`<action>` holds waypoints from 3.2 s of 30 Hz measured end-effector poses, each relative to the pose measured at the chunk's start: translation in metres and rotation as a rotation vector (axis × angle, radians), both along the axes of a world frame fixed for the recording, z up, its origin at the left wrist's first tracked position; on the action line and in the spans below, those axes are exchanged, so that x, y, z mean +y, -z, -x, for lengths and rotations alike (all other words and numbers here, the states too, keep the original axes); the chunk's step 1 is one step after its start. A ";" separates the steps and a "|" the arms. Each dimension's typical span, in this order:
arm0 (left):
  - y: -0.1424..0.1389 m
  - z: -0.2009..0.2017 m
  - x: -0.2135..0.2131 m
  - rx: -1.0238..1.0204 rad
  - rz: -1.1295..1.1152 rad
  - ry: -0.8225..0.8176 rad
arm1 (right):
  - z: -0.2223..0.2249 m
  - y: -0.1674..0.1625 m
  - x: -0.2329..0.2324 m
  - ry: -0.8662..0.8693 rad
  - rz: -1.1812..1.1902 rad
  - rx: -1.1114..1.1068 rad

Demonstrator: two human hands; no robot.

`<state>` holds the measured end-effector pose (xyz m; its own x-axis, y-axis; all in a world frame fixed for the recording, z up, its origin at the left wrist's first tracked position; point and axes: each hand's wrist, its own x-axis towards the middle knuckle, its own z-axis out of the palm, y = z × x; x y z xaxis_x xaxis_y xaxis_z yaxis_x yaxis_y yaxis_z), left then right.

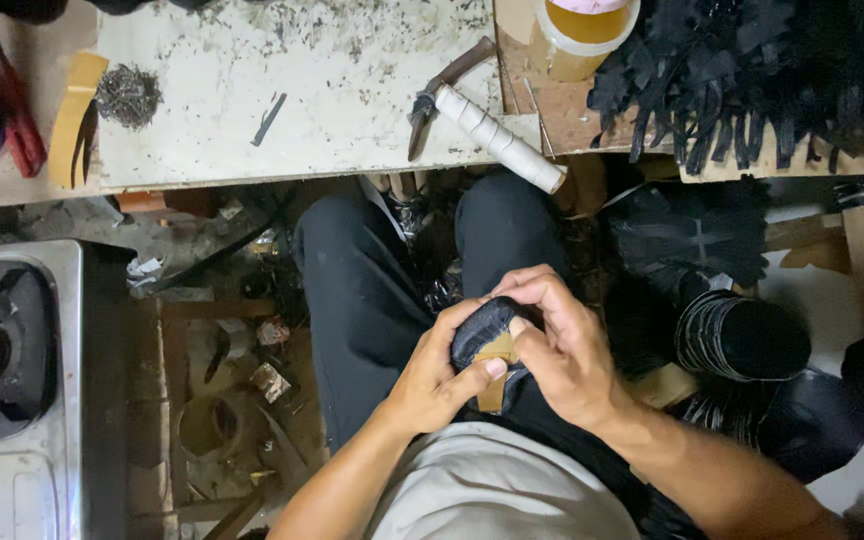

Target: The person sits on a low stool and attaches soles to black fabric shoe uppers. They hold an upper on their lap, apply glue from a jar, press a rubber sole onto the upper, and tap and press the sole edges with a hammer, working on one shoe at a time.

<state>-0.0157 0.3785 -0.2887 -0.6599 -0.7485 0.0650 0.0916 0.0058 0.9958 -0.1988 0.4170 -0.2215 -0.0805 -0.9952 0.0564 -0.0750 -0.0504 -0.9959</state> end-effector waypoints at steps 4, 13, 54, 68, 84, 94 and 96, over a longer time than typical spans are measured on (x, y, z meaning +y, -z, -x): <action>-0.013 0.002 -0.007 -0.092 0.094 -0.079 | -0.010 0.013 -0.009 0.114 0.097 0.259; -0.046 -0.005 -0.038 -0.255 0.038 -0.219 | -0.017 0.021 -0.022 0.066 0.054 0.315; 0.045 -0.012 -0.105 -0.181 -0.388 -0.240 | 0.079 -0.064 -0.262 0.010 0.470 1.444; 0.022 -0.027 -0.123 0.040 -0.437 -0.266 | 0.111 -0.093 -0.447 0.051 -0.623 1.695; 0.039 -0.003 -0.125 0.146 -0.579 -0.207 | 0.121 -0.085 -0.416 0.292 -0.435 0.014; 0.056 -0.015 -0.086 0.284 -0.607 -0.469 | 0.075 -0.036 -0.118 -0.088 -0.487 -0.452; 0.043 -0.012 -0.073 0.302 -0.594 -0.439 | 0.070 -0.014 -0.062 -0.302 -0.502 -0.595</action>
